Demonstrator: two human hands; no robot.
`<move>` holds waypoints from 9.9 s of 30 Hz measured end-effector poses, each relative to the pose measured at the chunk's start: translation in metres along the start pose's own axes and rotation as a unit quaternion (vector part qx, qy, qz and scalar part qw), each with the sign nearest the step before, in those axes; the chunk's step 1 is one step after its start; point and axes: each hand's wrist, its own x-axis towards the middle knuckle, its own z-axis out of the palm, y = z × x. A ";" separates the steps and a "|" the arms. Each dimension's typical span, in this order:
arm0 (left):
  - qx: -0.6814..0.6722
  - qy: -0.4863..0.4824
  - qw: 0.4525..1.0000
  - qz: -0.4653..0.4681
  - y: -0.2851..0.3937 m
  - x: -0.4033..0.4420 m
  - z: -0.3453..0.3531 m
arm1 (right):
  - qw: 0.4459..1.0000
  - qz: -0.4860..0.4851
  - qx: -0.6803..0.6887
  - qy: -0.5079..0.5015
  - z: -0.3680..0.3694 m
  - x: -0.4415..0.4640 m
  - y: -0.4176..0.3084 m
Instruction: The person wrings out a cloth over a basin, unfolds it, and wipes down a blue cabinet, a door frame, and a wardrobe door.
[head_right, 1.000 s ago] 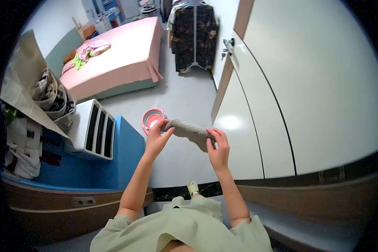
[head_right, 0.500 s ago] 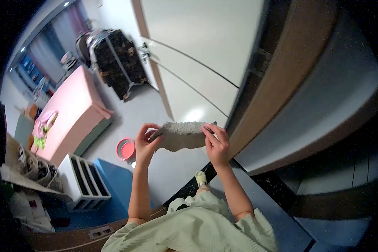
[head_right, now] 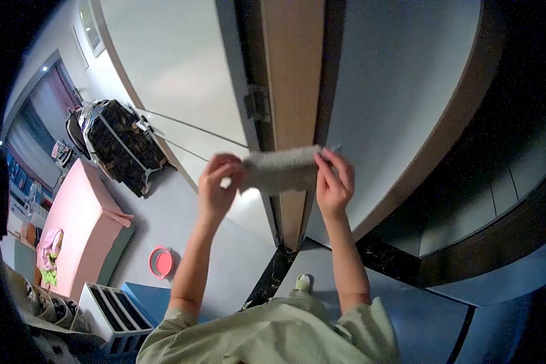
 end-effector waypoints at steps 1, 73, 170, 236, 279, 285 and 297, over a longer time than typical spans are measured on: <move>0.022 0.014 0.999 0.033 0.006 0.021 0.005 | 1.000 -0.009 0.000 0.021 0.003 0.017 0.012; 0.223 0.234 0.898 0.299 0.083 0.309 0.082 | 0.960 -0.175 0.214 0.043 0.100 0.315 0.066; 0.216 0.157 0.932 0.246 0.021 0.225 0.119 | 0.978 -0.177 0.107 -0.017 0.083 0.225 0.060; 0.202 0.058 0.968 0.137 -0.092 0.039 0.207 | 0.963 0.081 0.242 -0.083 0.102 -0.005 0.097; 0.037 0.170 0.965 0.195 -0.183 -0.032 0.233 | 0.986 -0.151 0.057 -0.032 0.114 -0.114 0.106; 0.017 0.194 0.952 0.234 -0.208 -0.084 0.261 | 0.982 -0.170 0.085 0.013 0.121 -0.175 0.118; 0.219 0.215 0.922 0.234 -0.214 -0.119 0.288 | 0.963 -0.194 0.169 0.084 0.130 -0.213 0.139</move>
